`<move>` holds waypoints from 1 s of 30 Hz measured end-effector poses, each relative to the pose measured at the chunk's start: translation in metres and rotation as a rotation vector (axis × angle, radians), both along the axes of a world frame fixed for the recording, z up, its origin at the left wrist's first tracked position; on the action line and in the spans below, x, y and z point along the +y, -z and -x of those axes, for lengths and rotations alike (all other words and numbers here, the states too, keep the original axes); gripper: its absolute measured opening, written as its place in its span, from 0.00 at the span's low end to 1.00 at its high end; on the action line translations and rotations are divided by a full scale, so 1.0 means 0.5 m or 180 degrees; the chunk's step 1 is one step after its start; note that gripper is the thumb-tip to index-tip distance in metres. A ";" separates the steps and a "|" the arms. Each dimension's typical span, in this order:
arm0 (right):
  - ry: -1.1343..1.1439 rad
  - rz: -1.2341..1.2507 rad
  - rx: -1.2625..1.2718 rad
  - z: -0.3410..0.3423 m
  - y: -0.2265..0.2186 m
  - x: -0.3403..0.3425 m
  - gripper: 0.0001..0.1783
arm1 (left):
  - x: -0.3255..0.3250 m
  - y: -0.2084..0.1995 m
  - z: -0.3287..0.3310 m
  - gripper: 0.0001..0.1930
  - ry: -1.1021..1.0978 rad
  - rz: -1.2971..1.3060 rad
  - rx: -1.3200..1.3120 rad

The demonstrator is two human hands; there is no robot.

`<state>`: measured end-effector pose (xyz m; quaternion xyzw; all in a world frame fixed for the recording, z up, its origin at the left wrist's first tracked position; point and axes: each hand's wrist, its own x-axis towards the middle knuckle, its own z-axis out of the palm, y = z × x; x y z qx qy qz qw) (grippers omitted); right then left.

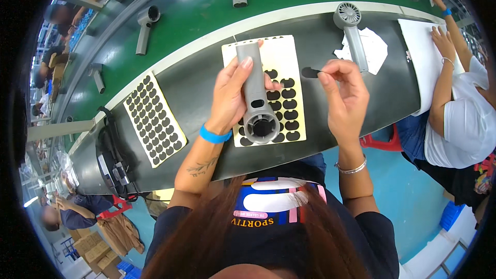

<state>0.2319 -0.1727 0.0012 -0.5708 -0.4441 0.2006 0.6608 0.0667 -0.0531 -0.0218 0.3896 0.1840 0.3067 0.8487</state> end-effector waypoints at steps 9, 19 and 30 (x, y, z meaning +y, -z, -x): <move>-0.0580 -0.0316 0.0254 0.077 -0.085 -0.018 0.24 | -0.024 -0.021 0.081 0.21 -0.0728 -0.2649 0.0498; -0.1028 0.0212 0.0836 0.136 -0.099 -0.008 0.20 | -0.075 -0.082 0.122 0.21 -0.1414 -0.4464 0.1714; -0.1069 0.0071 0.0769 0.131 -0.082 -0.019 0.19 | -0.116 -0.063 0.115 0.21 -0.1114 -0.2628 0.0749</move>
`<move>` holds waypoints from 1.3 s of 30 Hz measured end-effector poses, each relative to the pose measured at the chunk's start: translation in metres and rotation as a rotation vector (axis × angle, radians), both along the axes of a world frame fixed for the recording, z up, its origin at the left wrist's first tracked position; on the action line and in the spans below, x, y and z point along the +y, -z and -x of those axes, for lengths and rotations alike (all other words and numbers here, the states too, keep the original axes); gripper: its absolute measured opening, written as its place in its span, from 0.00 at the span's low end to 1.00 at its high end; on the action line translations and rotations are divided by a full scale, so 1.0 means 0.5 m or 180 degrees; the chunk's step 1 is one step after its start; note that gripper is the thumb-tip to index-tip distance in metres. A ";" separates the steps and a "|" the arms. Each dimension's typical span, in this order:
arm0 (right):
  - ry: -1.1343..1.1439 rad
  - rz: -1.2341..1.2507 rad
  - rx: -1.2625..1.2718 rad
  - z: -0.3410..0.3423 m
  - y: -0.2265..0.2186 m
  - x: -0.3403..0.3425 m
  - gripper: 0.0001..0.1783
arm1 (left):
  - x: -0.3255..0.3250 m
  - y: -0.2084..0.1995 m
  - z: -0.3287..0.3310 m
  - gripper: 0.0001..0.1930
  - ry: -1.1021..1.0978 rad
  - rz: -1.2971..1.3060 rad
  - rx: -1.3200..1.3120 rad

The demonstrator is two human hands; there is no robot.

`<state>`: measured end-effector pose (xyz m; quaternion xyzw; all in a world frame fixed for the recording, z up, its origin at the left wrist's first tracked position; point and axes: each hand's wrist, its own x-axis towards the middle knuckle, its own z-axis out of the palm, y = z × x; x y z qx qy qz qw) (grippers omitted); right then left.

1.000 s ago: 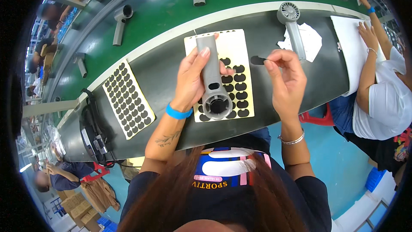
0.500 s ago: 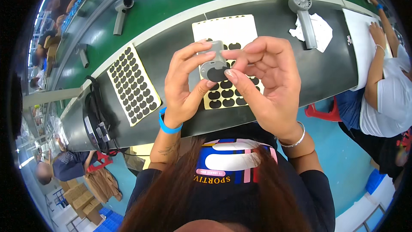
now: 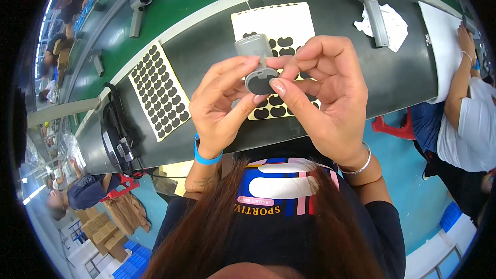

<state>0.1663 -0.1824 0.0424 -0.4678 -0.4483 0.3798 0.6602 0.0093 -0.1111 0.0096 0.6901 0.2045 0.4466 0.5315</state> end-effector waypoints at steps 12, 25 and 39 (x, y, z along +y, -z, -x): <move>-0.0003 0.0081 0.0018 -0.006 -0.005 -0.003 0.19 | -0.007 -0.014 0.000 0.22 0.0347 0.0591 -0.0217; -0.0010 0.0147 0.0010 -0.012 -0.008 0.000 0.19 | -0.006 -0.008 -0.006 0.22 0.0409 0.0724 -0.0319; 0.0040 0.0227 -0.0116 -0.009 -0.018 -0.004 0.19 | -0.011 -0.016 -0.006 0.16 0.0316 0.0874 -0.0293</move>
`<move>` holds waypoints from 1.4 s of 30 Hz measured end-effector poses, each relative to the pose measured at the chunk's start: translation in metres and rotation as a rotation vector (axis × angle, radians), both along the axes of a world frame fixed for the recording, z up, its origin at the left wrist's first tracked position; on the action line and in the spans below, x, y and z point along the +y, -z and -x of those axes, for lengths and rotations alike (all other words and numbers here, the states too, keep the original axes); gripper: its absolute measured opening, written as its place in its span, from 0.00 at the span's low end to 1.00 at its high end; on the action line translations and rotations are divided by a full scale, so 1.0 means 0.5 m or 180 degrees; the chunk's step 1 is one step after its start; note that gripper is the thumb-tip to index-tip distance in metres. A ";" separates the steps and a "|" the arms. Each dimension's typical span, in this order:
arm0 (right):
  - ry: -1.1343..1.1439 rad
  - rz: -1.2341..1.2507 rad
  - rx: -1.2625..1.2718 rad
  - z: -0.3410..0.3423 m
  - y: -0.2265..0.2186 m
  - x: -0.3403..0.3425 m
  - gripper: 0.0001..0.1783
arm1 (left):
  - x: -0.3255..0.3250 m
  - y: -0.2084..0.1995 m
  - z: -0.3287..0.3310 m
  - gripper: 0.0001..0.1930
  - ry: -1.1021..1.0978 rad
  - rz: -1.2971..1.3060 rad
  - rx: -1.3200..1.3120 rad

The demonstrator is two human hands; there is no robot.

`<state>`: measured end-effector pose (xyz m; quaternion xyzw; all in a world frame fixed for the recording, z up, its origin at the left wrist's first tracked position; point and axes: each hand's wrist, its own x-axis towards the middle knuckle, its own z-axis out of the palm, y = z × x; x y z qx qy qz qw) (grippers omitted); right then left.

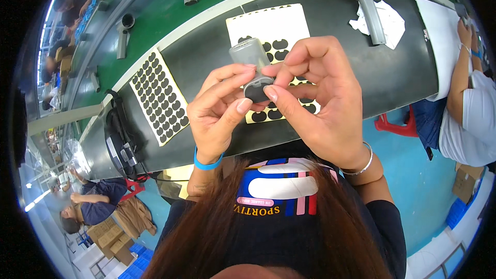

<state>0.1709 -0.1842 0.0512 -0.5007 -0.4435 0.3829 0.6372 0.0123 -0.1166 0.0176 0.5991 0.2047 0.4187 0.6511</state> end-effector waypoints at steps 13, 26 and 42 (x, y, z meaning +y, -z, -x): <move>-0.0010 0.0280 -0.0622 0.009 -0.017 -0.012 0.21 | -0.018 -0.012 -0.005 0.12 -0.0225 0.0333 -0.0074; 0.0222 0.0242 -0.1112 0.020 -0.026 -0.017 0.22 | -0.027 -0.011 -0.005 0.12 -0.0234 0.0451 -0.0099; -0.0923 -0.0378 -0.2685 0.033 0.064 0.123 0.26 | 0.047 -0.027 0.061 0.15 0.0113 0.0670 -0.0195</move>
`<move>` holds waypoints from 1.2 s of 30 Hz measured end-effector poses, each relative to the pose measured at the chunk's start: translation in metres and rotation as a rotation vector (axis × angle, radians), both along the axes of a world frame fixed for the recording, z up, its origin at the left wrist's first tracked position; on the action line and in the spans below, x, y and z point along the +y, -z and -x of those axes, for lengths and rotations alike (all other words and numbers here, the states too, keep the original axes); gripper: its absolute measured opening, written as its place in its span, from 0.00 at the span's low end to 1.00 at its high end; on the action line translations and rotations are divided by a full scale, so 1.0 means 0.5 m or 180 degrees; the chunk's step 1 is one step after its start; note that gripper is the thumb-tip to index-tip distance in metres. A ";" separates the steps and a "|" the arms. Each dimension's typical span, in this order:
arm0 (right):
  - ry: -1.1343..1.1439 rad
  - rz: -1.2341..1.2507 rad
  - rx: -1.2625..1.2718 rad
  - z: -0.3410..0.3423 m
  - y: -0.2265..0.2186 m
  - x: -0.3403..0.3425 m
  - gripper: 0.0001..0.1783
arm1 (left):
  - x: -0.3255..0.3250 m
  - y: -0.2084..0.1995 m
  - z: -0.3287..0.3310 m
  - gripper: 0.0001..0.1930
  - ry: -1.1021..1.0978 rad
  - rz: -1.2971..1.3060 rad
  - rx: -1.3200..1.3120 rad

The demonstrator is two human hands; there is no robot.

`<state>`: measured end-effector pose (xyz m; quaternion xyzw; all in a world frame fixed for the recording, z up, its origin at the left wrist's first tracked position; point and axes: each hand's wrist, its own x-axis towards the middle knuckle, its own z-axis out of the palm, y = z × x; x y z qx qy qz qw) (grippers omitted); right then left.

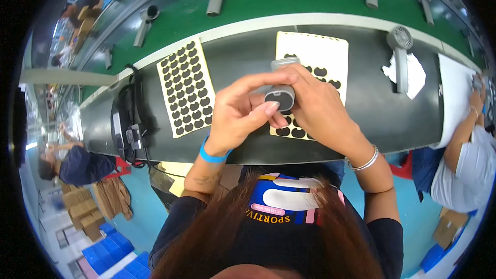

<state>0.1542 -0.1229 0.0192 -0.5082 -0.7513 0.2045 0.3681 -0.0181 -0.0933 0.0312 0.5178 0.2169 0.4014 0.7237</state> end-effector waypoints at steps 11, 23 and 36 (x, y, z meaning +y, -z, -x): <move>-0.0359 -0.0508 -0.0723 0.011 -0.018 0.229 0.19 | 0.198 0.016 0.009 0.07 -0.0472 -0.1109 0.0273; 0.0250 -0.0938 -0.2548 -0.173 0.113 0.497 0.36 | 0.256 0.143 0.049 0.13 -0.0370 -0.1741 0.1852; 0.0881 0.0161 0.0036 -0.146 0.037 0.005 0.14 | 0.512 0.145 0.249 0.20 -0.1575 -0.2912 0.3069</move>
